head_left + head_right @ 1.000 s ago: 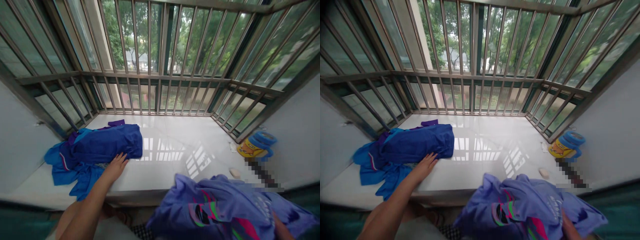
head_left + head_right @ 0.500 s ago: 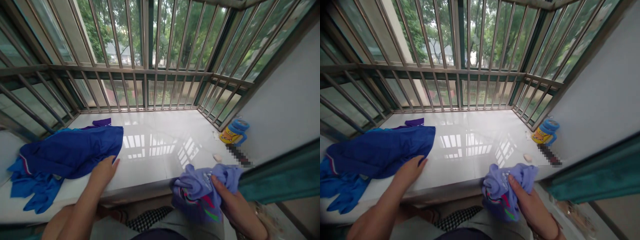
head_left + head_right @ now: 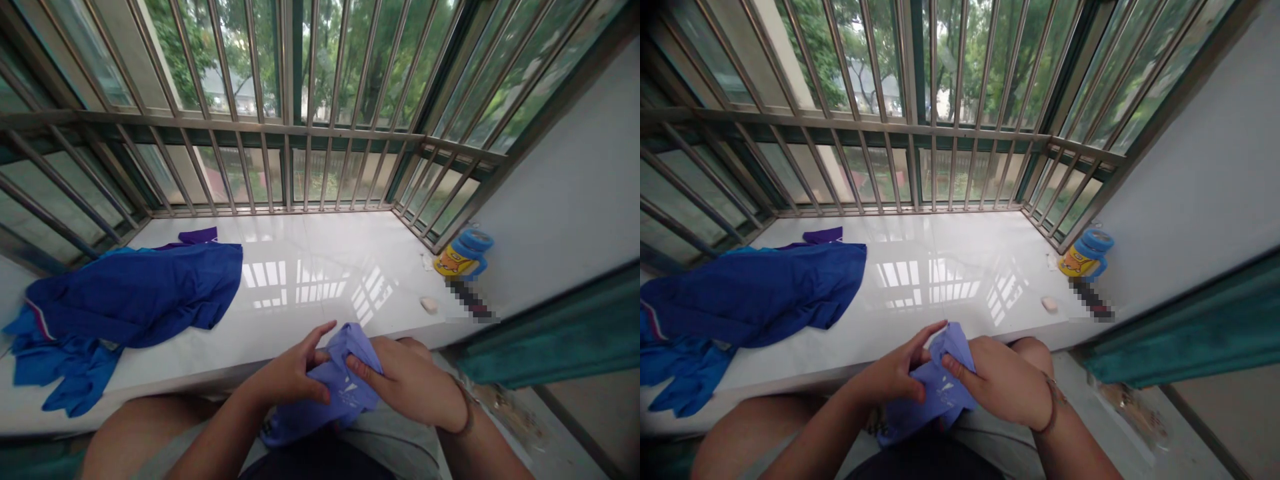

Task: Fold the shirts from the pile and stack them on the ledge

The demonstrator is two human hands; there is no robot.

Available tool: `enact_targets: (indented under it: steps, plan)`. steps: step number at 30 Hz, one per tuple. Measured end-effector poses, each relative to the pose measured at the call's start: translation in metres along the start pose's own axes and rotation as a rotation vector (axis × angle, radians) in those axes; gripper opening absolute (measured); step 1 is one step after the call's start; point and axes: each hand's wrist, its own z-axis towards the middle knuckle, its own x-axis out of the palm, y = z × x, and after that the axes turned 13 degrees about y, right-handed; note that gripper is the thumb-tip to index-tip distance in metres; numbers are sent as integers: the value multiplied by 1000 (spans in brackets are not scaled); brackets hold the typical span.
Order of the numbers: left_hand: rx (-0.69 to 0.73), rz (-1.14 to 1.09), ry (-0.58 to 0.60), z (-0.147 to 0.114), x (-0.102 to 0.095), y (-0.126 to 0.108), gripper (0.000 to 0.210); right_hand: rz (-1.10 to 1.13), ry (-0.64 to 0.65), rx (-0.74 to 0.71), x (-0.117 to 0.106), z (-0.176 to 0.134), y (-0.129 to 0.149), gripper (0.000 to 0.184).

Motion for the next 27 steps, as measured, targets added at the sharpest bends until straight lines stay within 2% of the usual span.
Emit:
enact_targets:
  steps: [2, 4, 7, 10, 12, 15, 17, 19, 21, 24, 27]
  plan:
    - [-34, 9, -27, -6, -5, -7, 134, -48, -34, 39, -3, 0, 0, 61]
    - [-46, 28, -14, -10, -8, -18, 119, -42, -35, 47, -8, 3, 5, 60]
    - [-76, 91, 7, -9, -11, -40, 98, 27, 34, -15, -18, 11, 14, 51]
    - [-100, 239, 10, -6, -10, -63, 57, 84, 79, -117, -25, 18, 19, 44]
    - [-106, 342, -36, -9, -7, -76, 40, 109, 62, -162, -28, 22, 17, 43]
    - [-63, 406, -205, -21, -5, -90, 42, 164, 28, -174, -29, 24, 10, 43]
    - [-15, 363, -262, -33, -5, -96, 49, 205, 27, -144, -29, 25, 4, 40]
    - [49, 304, -292, -46, -5, -102, 57, 231, 79, -116, -26, 26, -5, 43]
    - [135, 291, -370, -58, -5, -109, 62, 227, 166, -106, -18, 29, -14, 45]
    - [234, 428, -550, -75, -1, -125, 61, 197, 233, -89, 0, 35, -25, 29]
    - [192, 682, -625, -91, 5, -144, 52, 190, 133, -93, 15, 41, -28, 23]
